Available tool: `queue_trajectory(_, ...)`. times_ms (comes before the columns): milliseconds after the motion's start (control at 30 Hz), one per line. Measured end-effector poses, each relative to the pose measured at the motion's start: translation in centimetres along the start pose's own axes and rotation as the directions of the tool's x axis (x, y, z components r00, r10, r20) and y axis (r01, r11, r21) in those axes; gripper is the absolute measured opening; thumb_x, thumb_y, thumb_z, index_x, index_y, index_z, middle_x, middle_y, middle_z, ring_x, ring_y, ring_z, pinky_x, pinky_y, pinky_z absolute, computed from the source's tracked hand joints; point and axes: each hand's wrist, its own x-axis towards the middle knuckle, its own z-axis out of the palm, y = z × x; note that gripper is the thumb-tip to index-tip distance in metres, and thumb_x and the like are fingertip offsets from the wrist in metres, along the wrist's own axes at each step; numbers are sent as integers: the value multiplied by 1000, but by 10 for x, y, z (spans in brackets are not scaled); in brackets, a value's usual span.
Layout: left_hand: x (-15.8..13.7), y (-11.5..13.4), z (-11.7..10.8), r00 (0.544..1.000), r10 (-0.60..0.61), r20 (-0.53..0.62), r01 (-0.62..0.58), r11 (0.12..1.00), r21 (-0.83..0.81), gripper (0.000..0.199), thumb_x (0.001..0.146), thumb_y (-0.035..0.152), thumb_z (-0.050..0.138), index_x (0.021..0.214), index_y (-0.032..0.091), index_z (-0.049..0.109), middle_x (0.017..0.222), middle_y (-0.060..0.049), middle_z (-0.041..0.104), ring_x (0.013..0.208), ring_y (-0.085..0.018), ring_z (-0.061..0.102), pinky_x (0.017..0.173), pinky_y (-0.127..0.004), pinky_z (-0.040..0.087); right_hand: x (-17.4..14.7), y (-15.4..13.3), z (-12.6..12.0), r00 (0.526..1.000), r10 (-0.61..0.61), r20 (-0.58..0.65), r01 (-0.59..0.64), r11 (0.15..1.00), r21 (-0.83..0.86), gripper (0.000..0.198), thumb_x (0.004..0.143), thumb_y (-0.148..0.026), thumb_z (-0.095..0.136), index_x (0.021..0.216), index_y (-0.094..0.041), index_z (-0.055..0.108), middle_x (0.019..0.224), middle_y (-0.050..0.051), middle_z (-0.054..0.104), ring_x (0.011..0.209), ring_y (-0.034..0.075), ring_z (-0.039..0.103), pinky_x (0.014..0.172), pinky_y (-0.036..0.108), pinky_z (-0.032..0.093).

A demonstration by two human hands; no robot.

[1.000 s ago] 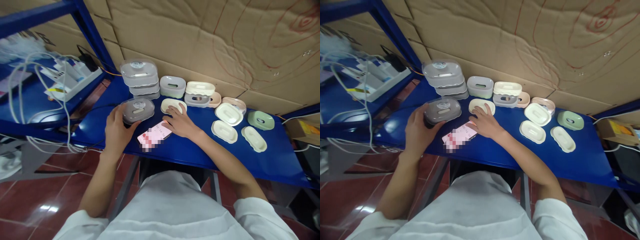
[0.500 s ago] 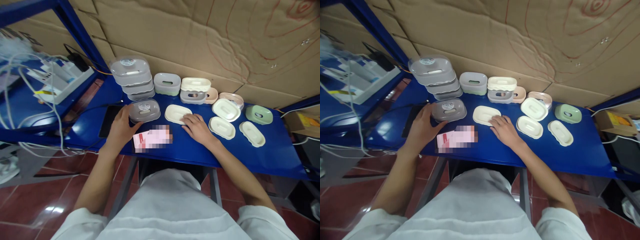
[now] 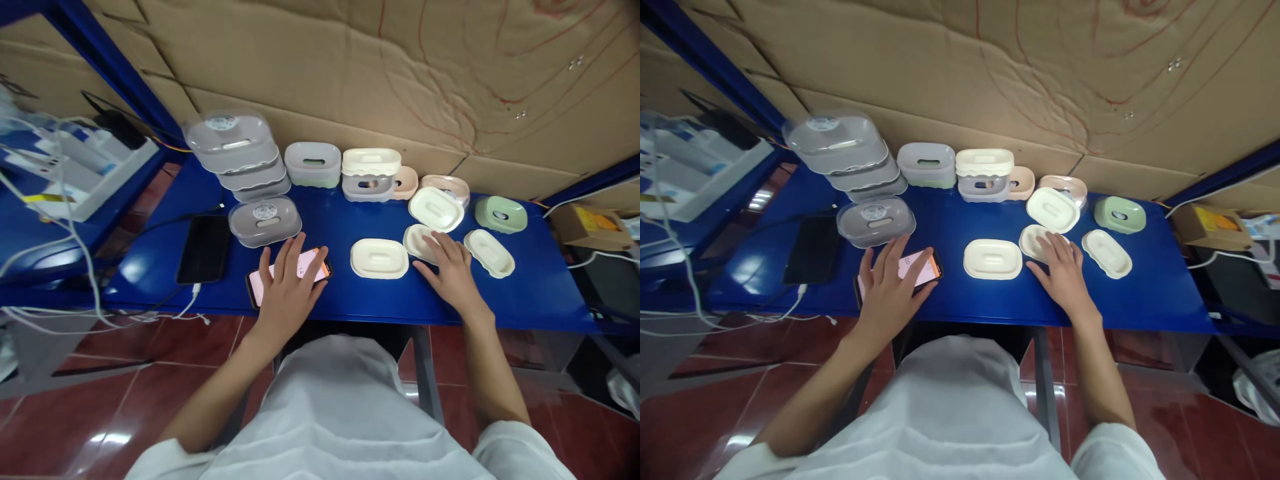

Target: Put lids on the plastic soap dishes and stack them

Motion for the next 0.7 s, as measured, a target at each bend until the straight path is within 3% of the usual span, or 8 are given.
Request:
queue_trajectory(67,9,-5,6,999,-33,0,33,999,3,57,103,27,69,157,24,55,168,-26,47,152,-45,51,125,-74,34,-10,14,0,999,50,-9,-50,999,10,60,108,-56,56,161,-28,52,160,17,59,151,39,53,122,66,38)
queue_trajectory(200,25,3,13,994,-112,13,112,991,-77,54,103,11,58,156,23,57,169,-23,47,156,-42,47,127,-70,33,-32,24,4,996,85,-6,-84,994,63,43,111,-45,52,147,-29,66,153,14,66,141,35,63,115,59,49)
queue_trajectory(267,31,15,15,998,-38,59,47,983,-178,55,102,8,56,155,23,58,167,-22,48,156,-39,47,127,-64,38,-38,20,6,997,77,1,-76,992,96,39,112,-41,49,143,-28,70,155,13,64,140,33,64,114,56,50)
queue_trajectory(367,33,34,21,965,216,149,-152,922,-355,47,103,18,62,149,23,61,161,-18,57,152,-36,53,123,-56,48,-36,14,1,999,44,-19,-42,992,119,37,112,-40,50,139,-29,72,151,11,68,137,32,66,115,56,48)
queue_trajectory(467,27,41,28,944,297,144,-217,887,-406,29,106,26,63,134,20,67,150,-16,65,147,-35,58,119,-55,53,-20,17,-8,996,38,-81,-28,992,122,37,111,-38,49,140,-29,71,146,10,71,137,31,65,116,55,47)
queue_trajectory(700,14,18,33,972,202,120,-111,845,-524,19,107,19,57,124,22,66,144,-12,66,151,-30,54,125,-55,50,55,72,-16,960,190,-208,-205,977,-54,43,107,-29,48,145,-21,66,159,15,60,148,36,55,122,61,41)
